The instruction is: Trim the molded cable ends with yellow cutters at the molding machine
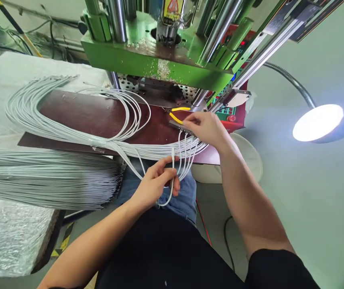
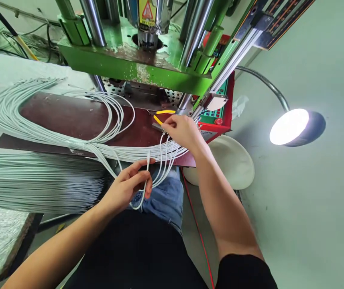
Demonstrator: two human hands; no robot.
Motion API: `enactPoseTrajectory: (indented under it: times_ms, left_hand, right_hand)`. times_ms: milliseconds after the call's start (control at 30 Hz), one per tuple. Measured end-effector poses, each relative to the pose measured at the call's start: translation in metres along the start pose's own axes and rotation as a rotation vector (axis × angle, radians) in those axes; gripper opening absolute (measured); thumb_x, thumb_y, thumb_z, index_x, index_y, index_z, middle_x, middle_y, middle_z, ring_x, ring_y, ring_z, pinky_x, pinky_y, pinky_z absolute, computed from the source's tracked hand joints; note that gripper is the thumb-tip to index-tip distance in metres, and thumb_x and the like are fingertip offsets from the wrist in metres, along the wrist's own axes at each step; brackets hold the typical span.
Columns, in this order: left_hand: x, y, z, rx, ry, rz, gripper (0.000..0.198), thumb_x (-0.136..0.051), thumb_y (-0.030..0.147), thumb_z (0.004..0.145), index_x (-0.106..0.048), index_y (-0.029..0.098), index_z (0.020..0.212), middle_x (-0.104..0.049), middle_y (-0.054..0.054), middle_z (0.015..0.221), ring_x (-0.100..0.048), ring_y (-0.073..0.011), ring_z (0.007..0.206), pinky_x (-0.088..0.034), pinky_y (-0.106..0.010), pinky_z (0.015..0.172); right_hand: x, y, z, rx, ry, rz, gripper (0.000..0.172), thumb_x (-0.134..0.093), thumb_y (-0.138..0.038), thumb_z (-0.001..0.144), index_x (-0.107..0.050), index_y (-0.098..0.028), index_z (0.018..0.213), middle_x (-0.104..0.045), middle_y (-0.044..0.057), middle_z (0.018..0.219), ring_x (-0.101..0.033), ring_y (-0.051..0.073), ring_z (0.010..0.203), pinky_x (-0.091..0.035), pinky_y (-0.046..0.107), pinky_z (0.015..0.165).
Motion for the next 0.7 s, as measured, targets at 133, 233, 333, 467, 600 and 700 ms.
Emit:
enactPoseTrajectory:
  times_ms: [133,233,333,467,600,700]
  left_hand:
    - [0.000,-0.001,-0.005,-0.034,-0.015,-0.026,0.034,-0.060,0.023,0.084,-0.053,0.017,0.117,-0.064,0.003,0.068,-0.057,-0.0118,0.046,-0.045,-0.025,0.050]
    - [0.002,-0.002,-0.008,-0.043,-0.004,-0.024,0.031,-0.056,0.021,0.085,-0.054,0.017,0.116,-0.062,0.005,0.066,-0.052,-0.0089,0.042,-0.041,-0.022,0.047]
    - [0.006,-0.001,-0.011,-0.060,0.022,-0.020,0.027,-0.053,0.026,0.089,-0.057,0.017,0.115,-0.062,0.004,0.064,-0.047,-0.0068,0.040,-0.034,-0.020,0.044]
    - [0.014,0.006,-0.012,-0.100,0.060,-0.012,0.029,-0.052,0.035,0.093,-0.062,0.016,0.113,-0.059,0.005,0.060,-0.040,-0.0049,0.036,-0.026,-0.019,0.039]
    - [0.018,0.015,-0.008,-0.113,0.067,-0.036,0.032,-0.056,0.037,0.092,-0.063,0.016,0.114,-0.058,0.005,0.060,-0.041,-0.0047,0.036,-0.027,-0.019,0.038]
    - [0.017,0.021,-0.001,-0.105,0.071,-0.034,0.034,-0.060,0.039,0.090,-0.064,0.015,0.114,-0.058,0.004,0.061,-0.044,-0.0051,0.037,-0.031,-0.019,0.040]
  right_hand:
    - [-0.031,0.005,0.042,-0.064,-0.011,-0.198,0.028,-0.059,-0.038,0.089,-0.075,-0.016,0.093,-0.074,0.009,0.091,-0.066,0.024,0.087,-0.047,0.035,0.080]
    - [-0.051,0.009,0.059,-0.126,-0.057,-0.246,0.024,-0.062,-0.037,0.088,-0.075,-0.016,0.092,-0.074,0.011,0.097,-0.067,0.026,0.096,-0.048,0.036,0.086]
    - [-0.054,0.007,0.070,-0.156,-0.042,-0.257,0.019,-0.060,-0.026,0.088,-0.073,-0.013,0.095,-0.073,0.015,0.102,-0.066,0.028,0.102,-0.047,0.038,0.089]
    - [-0.014,-0.006,0.060,-0.162,0.128,-0.206,0.024,-0.047,-0.022,0.094,-0.067,-0.012,0.101,-0.071,0.015,0.099,-0.065,0.026,0.096,-0.048,0.038,0.086]
    - [0.049,-0.014,0.000,-0.078,0.221,0.339,0.027,-0.050,-0.042,0.095,-0.063,-0.018,0.095,-0.055,-0.001,0.065,-0.047,0.012,0.054,-0.042,0.024,0.054]
    - [0.065,-0.002,-0.067,-0.138,-0.007,0.534,0.034,-0.067,-0.052,0.083,-0.063,-0.019,0.089,-0.040,-0.007,0.057,-0.033,0.008,0.046,-0.025,0.021,0.042]
Point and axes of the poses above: each hand's wrist, its own z-axis towards the middle knuckle, its own x-axis out of the back of the hand, y = z × x, the point moved 8 cm from there along z, towards the middle knuckle
